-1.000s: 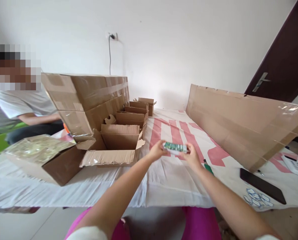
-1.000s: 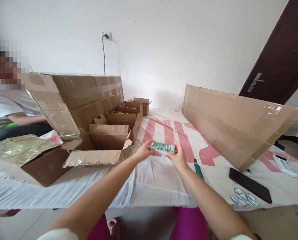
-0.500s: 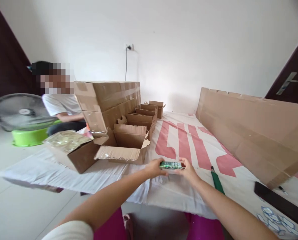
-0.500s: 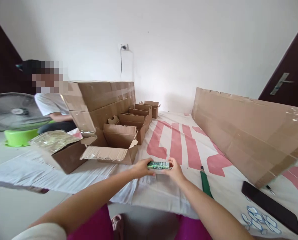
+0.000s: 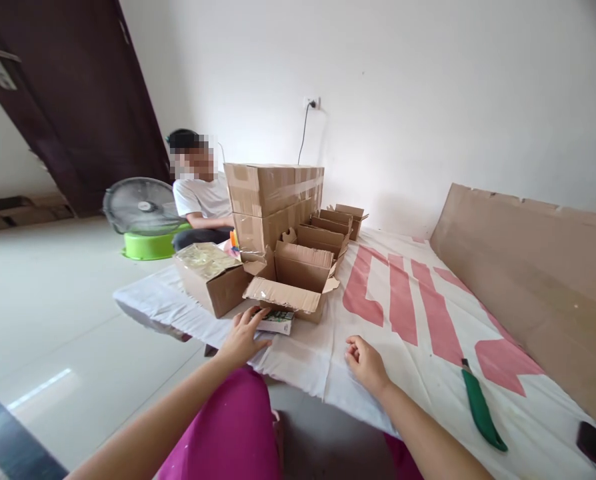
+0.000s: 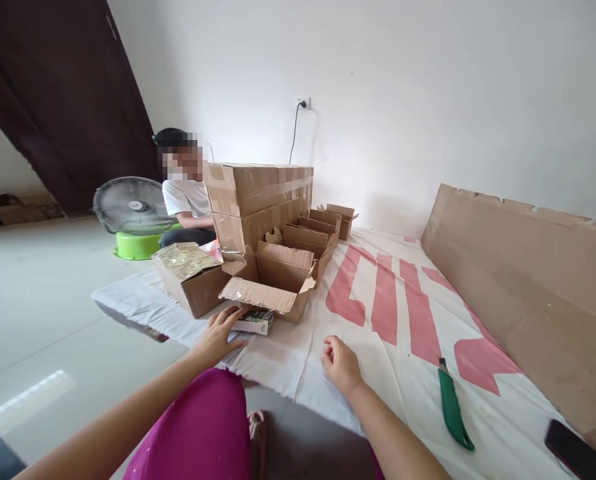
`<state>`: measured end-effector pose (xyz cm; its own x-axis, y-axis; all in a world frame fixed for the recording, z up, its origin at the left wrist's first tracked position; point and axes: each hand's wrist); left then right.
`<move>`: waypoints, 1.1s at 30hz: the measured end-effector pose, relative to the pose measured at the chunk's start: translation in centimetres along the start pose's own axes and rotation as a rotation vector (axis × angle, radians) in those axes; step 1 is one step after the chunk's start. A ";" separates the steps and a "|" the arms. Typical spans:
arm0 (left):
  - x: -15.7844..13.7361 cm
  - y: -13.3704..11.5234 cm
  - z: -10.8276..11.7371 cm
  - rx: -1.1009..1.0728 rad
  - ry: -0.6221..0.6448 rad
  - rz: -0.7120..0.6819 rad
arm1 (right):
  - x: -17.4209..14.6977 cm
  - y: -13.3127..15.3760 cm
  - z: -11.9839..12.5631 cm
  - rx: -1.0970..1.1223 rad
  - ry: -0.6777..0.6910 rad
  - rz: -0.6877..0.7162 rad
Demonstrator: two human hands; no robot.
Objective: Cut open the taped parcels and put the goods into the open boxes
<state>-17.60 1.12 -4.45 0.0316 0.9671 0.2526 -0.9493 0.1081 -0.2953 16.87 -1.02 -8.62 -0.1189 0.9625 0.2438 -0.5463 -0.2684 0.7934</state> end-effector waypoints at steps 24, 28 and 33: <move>8.6 -7.1 -2.2 -0.010 0.161 0.170 | -0.2 0.9 0.1 -0.205 0.062 0.112; 10.6 -8.5 -2.8 -0.028 0.177 0.197 | -0.2 1.0 0.2 -0.182 0.076 0.102; 13.3 -9.9 -3.7 -0.062 0.151 0.238 | -0.1 1.0 0.3 -0.173 0.099 0.084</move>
<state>-6.61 13.73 -1.59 -0.1389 0.9898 0.0313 -0.9149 -0.1161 -0.3867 16.61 -1.37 -7.71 -0.2461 0.9383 0.2428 -0.6640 -0.3457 0.6631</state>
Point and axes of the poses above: each hand's wrist, its own x-axis towards the middle knuckle, its own z-axis out of the back of the hand, y = z × x, and after that the axes turned 3 degrees about x, right-handed
